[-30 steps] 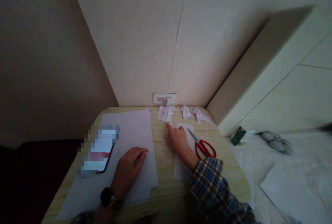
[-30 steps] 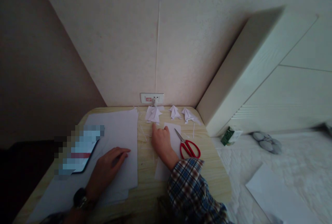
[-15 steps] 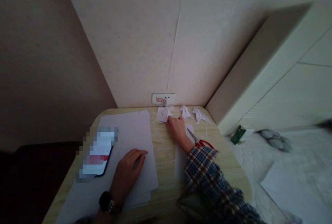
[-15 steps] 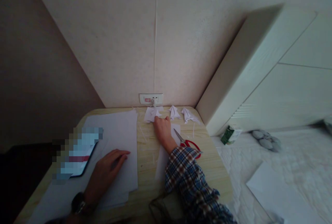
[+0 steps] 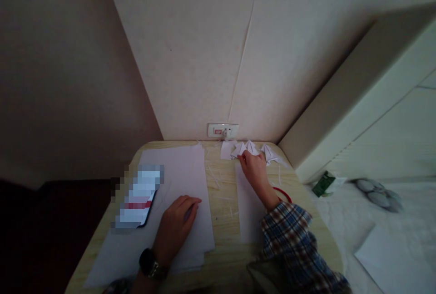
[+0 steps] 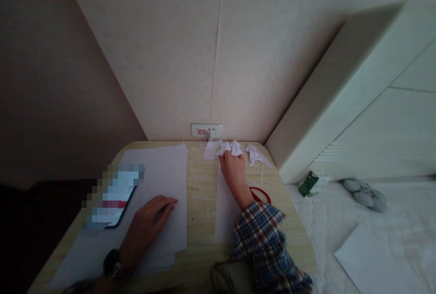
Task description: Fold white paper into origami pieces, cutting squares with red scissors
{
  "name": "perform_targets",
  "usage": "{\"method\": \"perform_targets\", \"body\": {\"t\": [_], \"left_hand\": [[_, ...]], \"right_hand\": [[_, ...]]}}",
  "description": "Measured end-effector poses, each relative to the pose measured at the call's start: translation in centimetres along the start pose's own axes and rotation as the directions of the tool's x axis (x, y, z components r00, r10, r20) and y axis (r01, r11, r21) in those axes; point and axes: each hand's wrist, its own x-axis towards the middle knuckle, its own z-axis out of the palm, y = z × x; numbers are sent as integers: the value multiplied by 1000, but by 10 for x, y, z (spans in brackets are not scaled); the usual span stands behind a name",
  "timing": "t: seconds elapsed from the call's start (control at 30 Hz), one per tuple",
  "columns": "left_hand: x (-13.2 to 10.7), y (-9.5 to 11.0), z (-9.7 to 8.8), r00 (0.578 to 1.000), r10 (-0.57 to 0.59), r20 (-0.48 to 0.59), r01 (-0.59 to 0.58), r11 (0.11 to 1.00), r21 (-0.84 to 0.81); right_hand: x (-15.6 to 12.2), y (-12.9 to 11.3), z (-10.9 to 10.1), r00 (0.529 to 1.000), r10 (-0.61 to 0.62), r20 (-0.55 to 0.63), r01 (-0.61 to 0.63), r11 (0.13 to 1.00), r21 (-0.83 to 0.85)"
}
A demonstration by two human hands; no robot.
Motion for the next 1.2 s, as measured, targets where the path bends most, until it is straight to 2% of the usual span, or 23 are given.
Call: {"method": "perform_targets", "body": {"t": [0.2, 0.37, 0.47, 0.6, 0.73, 0.87, 1.0, 1.2], "left_hand": [[0, 3, -2, 997, -36, -72, 38, 999, 22], [0, -3, -5, 977, -115, -181, 128, 990, 65], [-1, -7, -3, 966, -150, -210, 171, 981, 88], [-2, -9, 2, 966, -161, -202, 186, 976, 110], [-3, -11, 5, 970, -157, -188, 182, 975, 124], [-3, -12, 6, 969, -158, -189, 184, 974, 130], [-3, -12, 5, 969, -156, -194, 184, 974, 134], [-4, -13, 5, 967, -136, -216, 170, 975, 145]], "right_hand": [[-26, -36, 3, 986, -158, 51, 142, 963, 227], [-37, -46, 14, 975, -201, 99, 136, 883, 450], [-38, -46, 22, 963, -232, 136, 102, 783, 613], [-39, -51, 35, 936, -274, 221, -12, 603, 798], [-44, -53, 39, 920, -281, 275, -132, 437, 890], [-47, -52, 36, 917, -293, 272, -173, 322, 931], [-48, -55, 40, 920, -304, 249, -151, 313, 938], [-51, -61, 47, 933, -292, 211, -67, 434, 898]]}}
